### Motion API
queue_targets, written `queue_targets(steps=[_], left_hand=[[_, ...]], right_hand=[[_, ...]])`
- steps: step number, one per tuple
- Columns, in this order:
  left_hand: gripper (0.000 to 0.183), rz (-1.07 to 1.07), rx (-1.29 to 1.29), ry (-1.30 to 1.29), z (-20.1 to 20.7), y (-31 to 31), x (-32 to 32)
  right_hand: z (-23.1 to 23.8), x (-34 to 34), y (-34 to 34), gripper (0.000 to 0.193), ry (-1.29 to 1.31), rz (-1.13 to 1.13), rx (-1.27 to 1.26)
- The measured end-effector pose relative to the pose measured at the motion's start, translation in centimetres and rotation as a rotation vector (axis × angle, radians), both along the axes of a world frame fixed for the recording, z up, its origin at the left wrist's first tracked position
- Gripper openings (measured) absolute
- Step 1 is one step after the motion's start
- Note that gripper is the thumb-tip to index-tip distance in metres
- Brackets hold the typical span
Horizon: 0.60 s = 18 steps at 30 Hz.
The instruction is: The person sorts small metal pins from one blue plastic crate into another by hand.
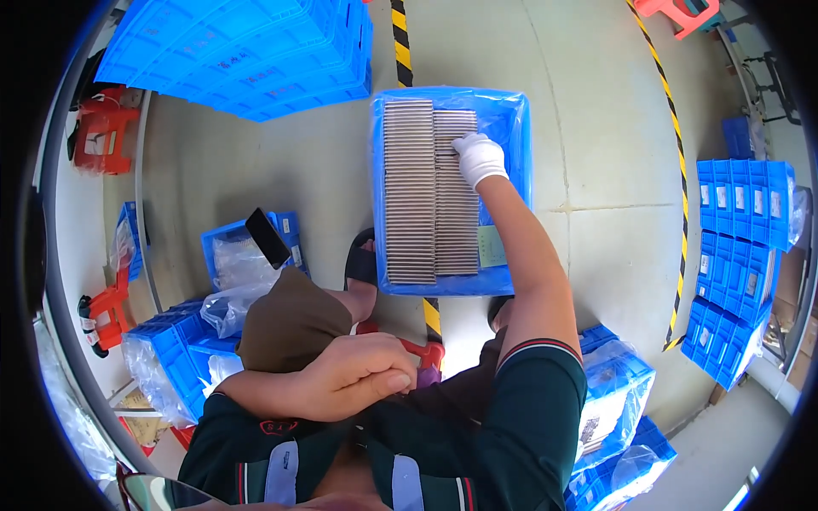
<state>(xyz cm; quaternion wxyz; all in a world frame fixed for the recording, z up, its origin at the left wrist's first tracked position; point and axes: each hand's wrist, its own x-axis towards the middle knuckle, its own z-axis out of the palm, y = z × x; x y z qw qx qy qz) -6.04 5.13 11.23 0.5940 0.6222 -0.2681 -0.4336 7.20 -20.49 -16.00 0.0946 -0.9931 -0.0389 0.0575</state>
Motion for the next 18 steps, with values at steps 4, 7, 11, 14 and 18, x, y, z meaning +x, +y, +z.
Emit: queue_targets(steps=[4, 7, 11, 14, 18], left_hand=[[0.012, 0.020, -0.010, 0.003, 0.1, 0.2, 0.0], [0.011, 0.017, 0.002, 0.010, 0.0, 0.2, -0.1], [0.011, 0.006, 0.006, 0.022, 0.0, 0.3, -0.1], [0.012, 0.016, 0.000, 0.017, 0.0, 0.4, -0.1], [0.012, 0.017, -0.004, 0.031, 0.2, 0.7, -0.1]], right_hand=[[-0.3, 0.2, 0.4, 0.012, -0.005, -0.020, -0.078], [-0.4, 0.3, 0.6, 0.013, -0.063, -0.037, -0.138], [-1.1, 0.1, 0.8, 0.012, -0.125, -0.076, -0.112], [-1.2, 0.0, 0.8, 0.013, -0.172, -0.040, -0.061], [-2.1, 0.0, -0.7, 0.016, -0.290, -0.310, 0.164]])
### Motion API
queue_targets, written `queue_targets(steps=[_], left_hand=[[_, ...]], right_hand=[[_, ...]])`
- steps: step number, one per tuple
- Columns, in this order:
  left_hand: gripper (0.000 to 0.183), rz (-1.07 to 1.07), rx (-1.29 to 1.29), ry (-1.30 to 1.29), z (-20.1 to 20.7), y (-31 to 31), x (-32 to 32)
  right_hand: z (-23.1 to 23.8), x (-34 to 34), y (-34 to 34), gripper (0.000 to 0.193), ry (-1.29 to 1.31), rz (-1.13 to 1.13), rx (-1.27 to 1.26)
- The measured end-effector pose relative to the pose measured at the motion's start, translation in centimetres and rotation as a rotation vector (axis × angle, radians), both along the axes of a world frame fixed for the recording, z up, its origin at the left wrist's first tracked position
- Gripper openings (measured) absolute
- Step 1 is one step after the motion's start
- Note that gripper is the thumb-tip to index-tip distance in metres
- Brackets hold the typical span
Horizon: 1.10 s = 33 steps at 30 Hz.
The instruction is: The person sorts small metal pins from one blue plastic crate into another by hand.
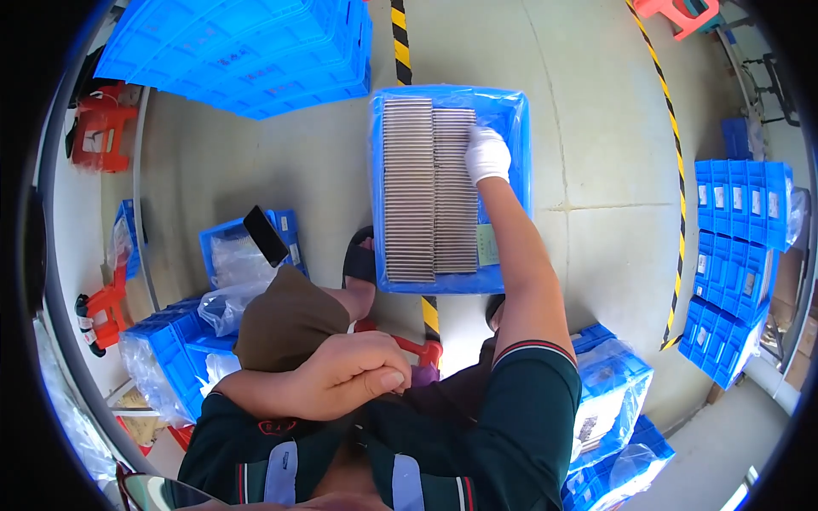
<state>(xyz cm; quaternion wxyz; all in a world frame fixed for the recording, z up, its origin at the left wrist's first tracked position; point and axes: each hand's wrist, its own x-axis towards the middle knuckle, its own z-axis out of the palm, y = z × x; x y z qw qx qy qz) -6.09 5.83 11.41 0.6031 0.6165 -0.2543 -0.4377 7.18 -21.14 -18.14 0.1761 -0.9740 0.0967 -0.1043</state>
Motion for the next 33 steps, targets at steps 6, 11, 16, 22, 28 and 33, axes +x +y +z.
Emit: queue_targets(steps=[6, 11, 16, 22, 28, 33], left_hand=[[0.013, -0.012, -0.042, 0.046, 0.0, -0.2, -0.1], [0.014, -0.044, -0.008, 0.051, 0.1, 0.1, -0.2], [0.012, 0.004, -0.017, 0.037, -0.1, -0.1, -0.5], [0.012, 0.007, 0.007, 0.106, 0.4, -0.7, -0.7], [0.017, 0.033, 0.018, 0.107, -0.6, -0.6, -1.3], [0.021, 0.044, -0.050, 0.106, -1.2, -2.0, -1.5]], right_hand=[[-5.5, -1.6, -2.7, 0.043, 0.092, -0.611, 1.018], [-2.0, -1.8, 2.7, 0.067, 0.151, -0.627, 1.262], [1.6, -2.4, 1.9, 0.072, 0.203, -0.579, 1.586], [-1.9, -2.7, -0.1, 0.072, 0.382, -0.677, 1.204], [5.9, -4.4, -0.2, 0.062, 0.595, -0.607, 1.579], [12.9, -9.4, -6.4, 0.042, 0.613, -0.344, 1.133]])
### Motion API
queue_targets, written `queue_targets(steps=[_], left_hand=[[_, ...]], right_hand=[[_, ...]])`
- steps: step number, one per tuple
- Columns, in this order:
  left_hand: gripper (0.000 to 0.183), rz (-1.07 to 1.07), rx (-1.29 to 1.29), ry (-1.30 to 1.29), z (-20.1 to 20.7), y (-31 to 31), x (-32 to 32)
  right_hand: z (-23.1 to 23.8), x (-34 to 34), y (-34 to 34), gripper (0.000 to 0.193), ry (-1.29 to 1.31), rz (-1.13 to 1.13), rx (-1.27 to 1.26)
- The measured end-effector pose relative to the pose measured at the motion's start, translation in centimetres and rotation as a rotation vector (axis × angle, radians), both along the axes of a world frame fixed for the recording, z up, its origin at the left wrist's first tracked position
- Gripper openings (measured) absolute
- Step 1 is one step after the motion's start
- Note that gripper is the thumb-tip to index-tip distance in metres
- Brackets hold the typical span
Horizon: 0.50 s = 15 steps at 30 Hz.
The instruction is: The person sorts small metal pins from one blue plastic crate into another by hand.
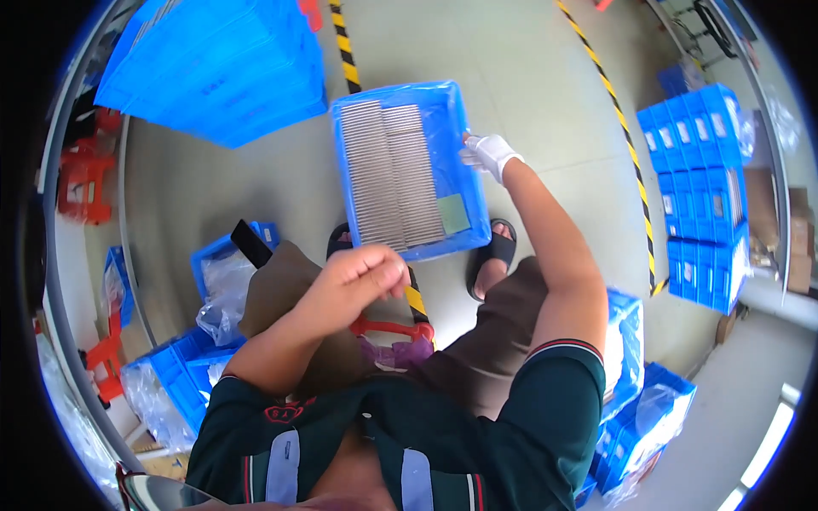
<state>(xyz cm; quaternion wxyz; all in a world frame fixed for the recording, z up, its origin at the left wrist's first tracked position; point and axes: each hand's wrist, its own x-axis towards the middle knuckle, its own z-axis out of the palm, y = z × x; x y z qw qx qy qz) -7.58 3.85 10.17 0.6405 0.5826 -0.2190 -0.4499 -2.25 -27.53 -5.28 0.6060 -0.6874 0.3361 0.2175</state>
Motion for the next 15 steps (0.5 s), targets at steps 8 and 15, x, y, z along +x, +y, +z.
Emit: queue_targets(steps=[8, 15], left_hand=[[0.018, 0.053, -0.063, 0.109, -1.2, -2.0, 0.6], [0.016, 0.002, -0.052, 0.152, -2.9, -5.4, -0.7]], right_hand=[[7.9, -22.1, -5.6, 0.031, -0.283, -0.459, -0.184], [9.6, -52.2, -9.8, 0.027, -0.117, -1.295, -0.333]])
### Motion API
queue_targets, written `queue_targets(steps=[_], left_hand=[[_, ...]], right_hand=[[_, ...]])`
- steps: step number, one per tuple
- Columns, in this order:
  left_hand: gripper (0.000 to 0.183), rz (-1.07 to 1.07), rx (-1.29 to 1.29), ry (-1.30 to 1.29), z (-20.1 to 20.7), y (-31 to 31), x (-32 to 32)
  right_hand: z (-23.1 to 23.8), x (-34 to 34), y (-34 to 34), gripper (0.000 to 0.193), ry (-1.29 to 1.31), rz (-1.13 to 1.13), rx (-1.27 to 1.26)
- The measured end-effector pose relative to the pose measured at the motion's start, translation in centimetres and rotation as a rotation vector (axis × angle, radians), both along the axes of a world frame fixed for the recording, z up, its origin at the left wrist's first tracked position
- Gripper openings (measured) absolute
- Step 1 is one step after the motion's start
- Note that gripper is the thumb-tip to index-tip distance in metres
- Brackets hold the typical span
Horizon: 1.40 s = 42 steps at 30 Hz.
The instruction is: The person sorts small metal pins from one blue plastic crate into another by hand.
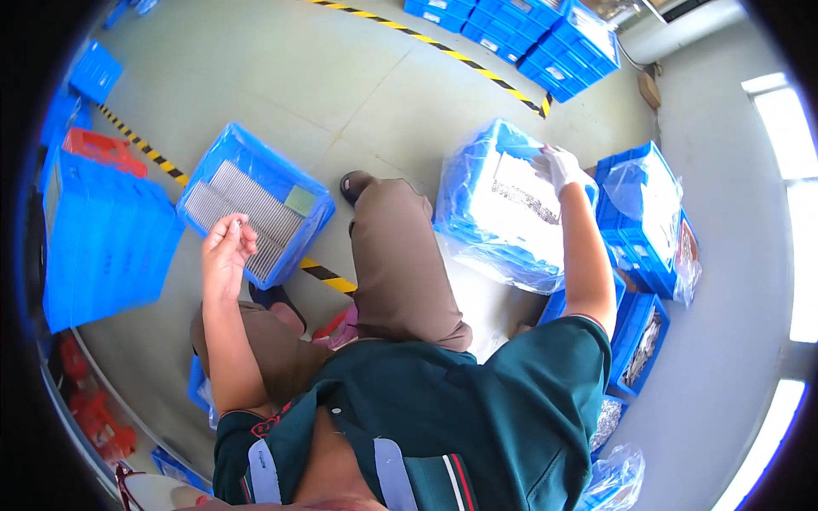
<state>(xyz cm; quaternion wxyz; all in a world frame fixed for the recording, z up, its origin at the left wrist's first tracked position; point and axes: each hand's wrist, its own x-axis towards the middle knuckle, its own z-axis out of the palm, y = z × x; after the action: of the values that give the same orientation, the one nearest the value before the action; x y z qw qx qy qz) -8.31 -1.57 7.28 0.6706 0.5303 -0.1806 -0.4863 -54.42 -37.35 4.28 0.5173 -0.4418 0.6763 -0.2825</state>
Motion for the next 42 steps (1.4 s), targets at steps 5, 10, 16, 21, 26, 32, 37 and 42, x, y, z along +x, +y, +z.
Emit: queue_targets(steps=[5, 10, 16, 21, 26, 32, 37, 42], left_hand=[[0.016, 0.009, 0.059, -0.005, -0.8, -0.1, 0.7], [0.015, -0.030, 0.129, 0.054, -3.0, -2.3, -0.5], [0.015, 0.075, 0.202, 0.007, -2.5, 0.6, 2.1], [0.017, 0.033, 0.236, -0.027, -2.9, -0.8, 1.1], [0.018, 0.073, 0.246, -0.054, -2.4, 0.1, 1.5], [0.016, 0.039, 0.238, -0.030, -2.2, 1.2, 1.7], [0.017, 0.075, 0.195, -0.002, -2.1, 1.5, 1.9], [0.019, 0.057, 0.152, 0.007, -2.3, 1.0, 2.0]], right_hand=[[-2.5, -7.2, 1.5, 0.023, 0.188, -0.122, 0.146], [-10.2, -6.7, -0.6, 0.035, 0.635, 0.209, 0.222], [-9.5, 9.2, -0.9, 0.058, 1.263, 0.763, 0.089], [-19.3, 4.0, -8.8, 0.058, 1.278, 0.628, -0.088], [-17.4, 5.3, -5.3, 0.055, 1.171, 0.482, 0.207], [-13.8, 6.9, -3.5, 0.045, 1.044, 0.124, 0.249], [-15.8, 4.8, -3.7, 0.042, 1.315, 0.516, 0.218], [-10.8, 4.9, -0.7, 0.040, 1.370, 0.570, 0.107]])
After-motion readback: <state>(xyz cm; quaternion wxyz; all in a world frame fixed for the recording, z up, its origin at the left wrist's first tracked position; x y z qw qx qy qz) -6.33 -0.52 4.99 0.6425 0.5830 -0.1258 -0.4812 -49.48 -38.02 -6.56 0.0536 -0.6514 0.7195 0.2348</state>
